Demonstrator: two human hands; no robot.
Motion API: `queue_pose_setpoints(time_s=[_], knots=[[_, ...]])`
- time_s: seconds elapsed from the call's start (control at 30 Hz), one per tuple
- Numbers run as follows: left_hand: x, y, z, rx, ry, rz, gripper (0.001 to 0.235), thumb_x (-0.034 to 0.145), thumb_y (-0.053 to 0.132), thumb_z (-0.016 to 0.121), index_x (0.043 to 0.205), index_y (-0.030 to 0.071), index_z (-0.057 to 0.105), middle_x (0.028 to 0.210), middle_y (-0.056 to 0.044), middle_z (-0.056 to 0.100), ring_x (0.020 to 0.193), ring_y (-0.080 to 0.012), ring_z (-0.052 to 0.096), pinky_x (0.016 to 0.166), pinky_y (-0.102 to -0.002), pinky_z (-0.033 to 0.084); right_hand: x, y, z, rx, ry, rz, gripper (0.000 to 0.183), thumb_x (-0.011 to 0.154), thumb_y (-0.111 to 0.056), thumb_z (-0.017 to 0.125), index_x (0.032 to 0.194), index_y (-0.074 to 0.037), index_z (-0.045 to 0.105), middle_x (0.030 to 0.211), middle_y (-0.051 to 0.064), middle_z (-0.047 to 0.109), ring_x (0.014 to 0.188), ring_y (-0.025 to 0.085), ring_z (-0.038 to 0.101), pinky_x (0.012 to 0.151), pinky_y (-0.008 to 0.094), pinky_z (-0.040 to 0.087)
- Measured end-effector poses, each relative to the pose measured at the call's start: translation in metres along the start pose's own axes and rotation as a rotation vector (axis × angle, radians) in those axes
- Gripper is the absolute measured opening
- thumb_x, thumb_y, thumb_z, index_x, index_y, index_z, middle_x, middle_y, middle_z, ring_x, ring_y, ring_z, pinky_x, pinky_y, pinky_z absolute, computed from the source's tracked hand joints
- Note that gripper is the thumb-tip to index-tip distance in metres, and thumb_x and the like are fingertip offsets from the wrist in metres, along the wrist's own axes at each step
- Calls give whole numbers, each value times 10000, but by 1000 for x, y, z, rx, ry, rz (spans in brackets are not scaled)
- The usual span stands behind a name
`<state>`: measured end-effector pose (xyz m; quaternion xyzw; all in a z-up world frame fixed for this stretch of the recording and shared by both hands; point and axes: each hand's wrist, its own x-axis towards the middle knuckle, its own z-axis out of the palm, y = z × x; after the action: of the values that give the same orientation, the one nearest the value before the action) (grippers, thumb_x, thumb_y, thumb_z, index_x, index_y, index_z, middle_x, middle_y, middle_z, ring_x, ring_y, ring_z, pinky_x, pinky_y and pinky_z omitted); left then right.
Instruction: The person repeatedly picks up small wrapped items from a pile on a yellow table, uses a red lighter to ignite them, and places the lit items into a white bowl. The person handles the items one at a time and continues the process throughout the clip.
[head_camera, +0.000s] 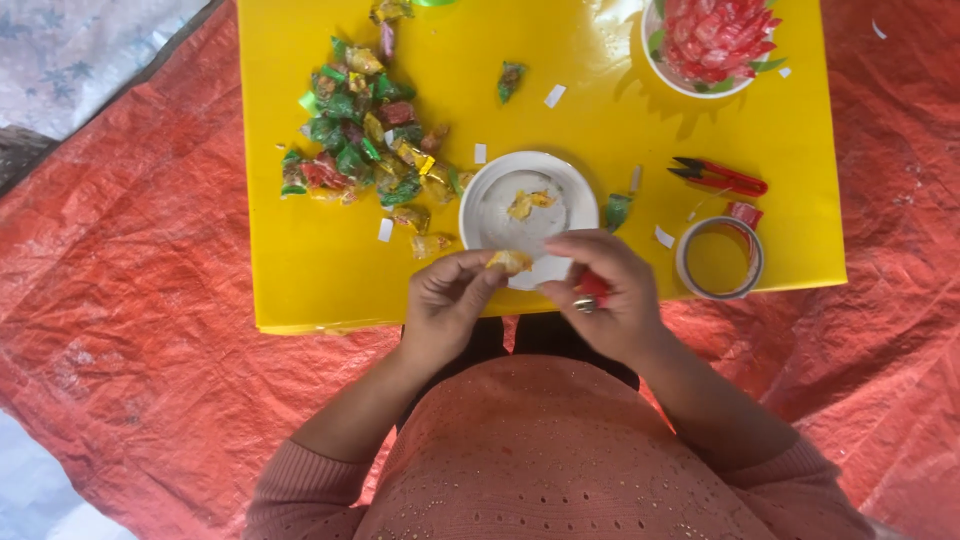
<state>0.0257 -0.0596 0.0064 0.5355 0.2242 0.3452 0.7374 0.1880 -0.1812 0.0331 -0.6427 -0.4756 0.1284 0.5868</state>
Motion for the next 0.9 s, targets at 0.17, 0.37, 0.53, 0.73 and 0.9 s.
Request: queue_pose_setpoints(time_s=[0.17, 0.37, 0.53, 0.73, 0.9], knots=[[-5, 7, 2, -1, -137, -37, 215, 936, 26, 752, 1128, -68, 724, 880, -179, 787, 836, -144, 724, 767, -302, 628, 8, -14, 11, 222, -84, 11, 223, 846, -4, 799, 1067, 3, 766, 923, 125, 748, 605, 120, 597, 595, 273, 562], [1, -1, -18, -238, -374, -389, 334, 968, 292, 717, 1027, -37, 723, 833, -176, 776, 742, -193, 777, 685, -279, 646, 23, -32, -5, 265, -381, -54, 181, 851, -6, 795, 1028, 24, 768, 890, 172, 743, 653, 193, 687, 619, 326, 603], [4, -27, -26, -496, -536, -456, 250, 861, 105, 815, 965, -54, 651, 787, -219, 743, 688, -234, 777, 614, -285, 651, 39, -57, -3, 293, -512, -121, 163, 842, -13, 805, 999, 11, 771, 971, 203, 741, 672, 230, 728, 632, 364, 608], [6, 3, -20, -700, -491, -353, 568, 903, 58, 767, 1392, -49, 497, 1070, -300, 723, 959, -313, 775, 813, -351, 685, 15, -27, -13, 169, -234, -170, 213, 836, -46, 823, 1036, 6, 770, 991, 154, 701, 706, 162, 647, 611, 291, 592], [-1, -7, -23, -775, -377, -322, 506, 934, -36, 692, 1415, -39, 534, 1181, -365, 672, 1038, -391, 750, 846, -402, 682, -1, -29, 0, -31, -148, -356, 209, 839, -91, 848, 1035, -46, 791, 966, 125, 687, 684, 163, 639, 579, 289, 589]])
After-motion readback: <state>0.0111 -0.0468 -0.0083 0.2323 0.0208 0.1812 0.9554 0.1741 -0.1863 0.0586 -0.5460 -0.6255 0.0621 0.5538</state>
